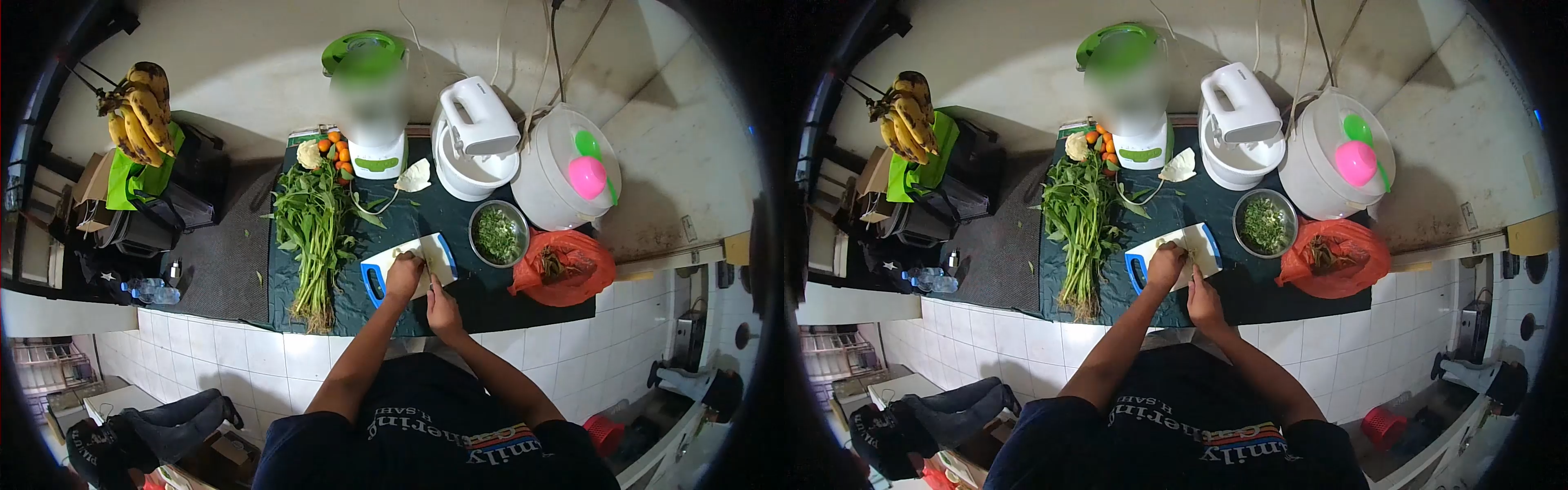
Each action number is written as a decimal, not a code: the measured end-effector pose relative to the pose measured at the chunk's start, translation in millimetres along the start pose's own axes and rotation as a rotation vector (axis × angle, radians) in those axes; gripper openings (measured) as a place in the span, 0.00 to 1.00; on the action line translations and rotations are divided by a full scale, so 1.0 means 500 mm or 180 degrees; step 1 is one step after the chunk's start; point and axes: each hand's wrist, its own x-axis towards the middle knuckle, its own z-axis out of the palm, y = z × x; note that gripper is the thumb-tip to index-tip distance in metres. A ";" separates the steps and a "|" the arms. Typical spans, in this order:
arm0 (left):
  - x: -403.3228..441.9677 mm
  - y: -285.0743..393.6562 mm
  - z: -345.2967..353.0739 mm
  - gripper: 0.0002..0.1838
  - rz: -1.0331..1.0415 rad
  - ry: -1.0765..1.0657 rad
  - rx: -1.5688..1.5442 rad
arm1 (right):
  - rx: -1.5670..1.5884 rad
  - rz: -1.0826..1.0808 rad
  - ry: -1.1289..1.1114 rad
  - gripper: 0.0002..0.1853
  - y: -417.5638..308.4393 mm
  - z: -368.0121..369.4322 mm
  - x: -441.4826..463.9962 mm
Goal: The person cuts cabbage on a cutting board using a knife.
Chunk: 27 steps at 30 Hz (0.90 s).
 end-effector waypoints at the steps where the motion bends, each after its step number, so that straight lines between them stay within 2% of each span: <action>1: -0.001 -0.004 0.005 0.08 0.0085 0.0055 0.0049 | -0.0165 0.0116 -0.0108 0.27 0.000 0.005 -0.001; 5: -0.009 0.001 -0.002 0.09 0.0421 0.0002 0.0454 | -0.0556 0.0352 -0.0226 0.28 0.012 0.031 0.023; 9: -0.015 -0.007 0.010 0.09 0.0629 0.0364 0.0133 | -0.0472 0.0516 -0.0336 0.28 -0.001 0.021 0.071; 11: -0.004 -0.008 0.012 0.08 0.0172 0.0137 0.0070 | -0.0184 0.0382 -0.0323 0.27 -0.011 0.004 0.079; 15: 0.018 -0.040 0.034 0.08 -0.0097 0.0248 -0.0152 | -0.0157 0.0185 -0.0191 0.27 -0.003 0.001 0.033; 17: 0.025 -0.042 0.021 0.08 -0.0190 -0.0036 -0.0402 | 0.0043 -0.0540 0.0340 0.27 0.013 0.017 0.002; 20: 0.027 -0.033 0.010 0.08 -0.0189 -0.0081 -0.0314 | 0.0017 -0.0187 0.0036 0.26 -0.006 0.010 -0.016; 25: 0.014 0.005 -0.016 0.08 -0.0397 -0.0190 0.0103 | -0.0181 -0.0116 -0.0029 0.29 0.024 0.045 0.002; 27: 0.004 0.001 -0.014 0.09 0.0077 -0.0199 0.0256 | -0.0229 -0.0046 -0.0037 0.29 0.027 0.051 0.031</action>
